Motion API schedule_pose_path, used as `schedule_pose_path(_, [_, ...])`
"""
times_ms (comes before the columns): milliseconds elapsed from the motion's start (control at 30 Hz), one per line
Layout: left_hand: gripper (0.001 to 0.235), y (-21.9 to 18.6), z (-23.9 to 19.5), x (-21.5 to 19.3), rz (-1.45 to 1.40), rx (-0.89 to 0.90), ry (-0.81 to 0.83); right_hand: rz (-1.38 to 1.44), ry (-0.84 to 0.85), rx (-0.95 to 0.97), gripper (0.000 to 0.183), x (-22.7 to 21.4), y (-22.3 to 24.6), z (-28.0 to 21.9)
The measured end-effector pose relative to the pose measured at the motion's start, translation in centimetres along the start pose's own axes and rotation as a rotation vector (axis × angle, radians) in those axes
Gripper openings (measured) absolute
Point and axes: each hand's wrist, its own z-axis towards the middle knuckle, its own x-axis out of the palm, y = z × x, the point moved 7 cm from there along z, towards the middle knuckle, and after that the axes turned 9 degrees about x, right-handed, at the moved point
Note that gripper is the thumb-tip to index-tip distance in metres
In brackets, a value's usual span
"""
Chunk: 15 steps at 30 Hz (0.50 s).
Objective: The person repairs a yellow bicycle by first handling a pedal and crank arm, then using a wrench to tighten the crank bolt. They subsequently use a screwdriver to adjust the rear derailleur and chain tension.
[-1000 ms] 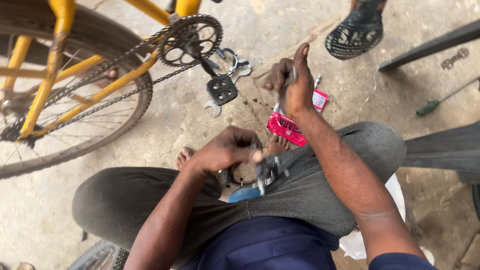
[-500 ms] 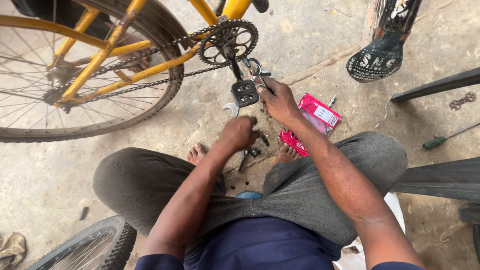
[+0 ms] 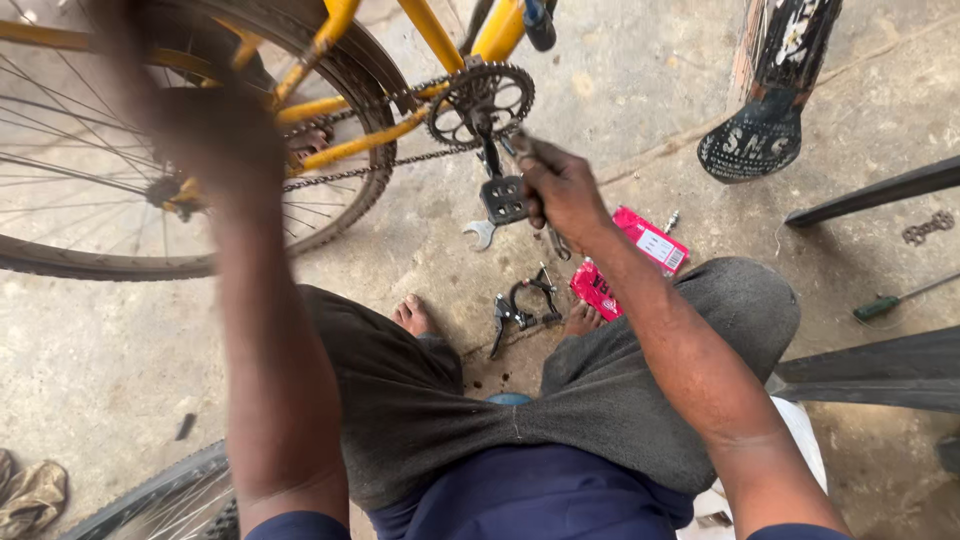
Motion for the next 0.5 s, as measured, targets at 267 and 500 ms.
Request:
schedule_pose_path(267, [0.029, -5.4, 4.2, 0.6, -0.246, 0.051, 0.14, -0.129, 0.061, 0.053, 0.029, 1.3, 2.3, 3.6])
schedule_pose_path(500, [0.007, 0.2, 2.1, 8.5, 0.155, 0.07, 0.416, -0.033, 0.089, 0.002, 0.052, 8.2, 8.7, 8.6])
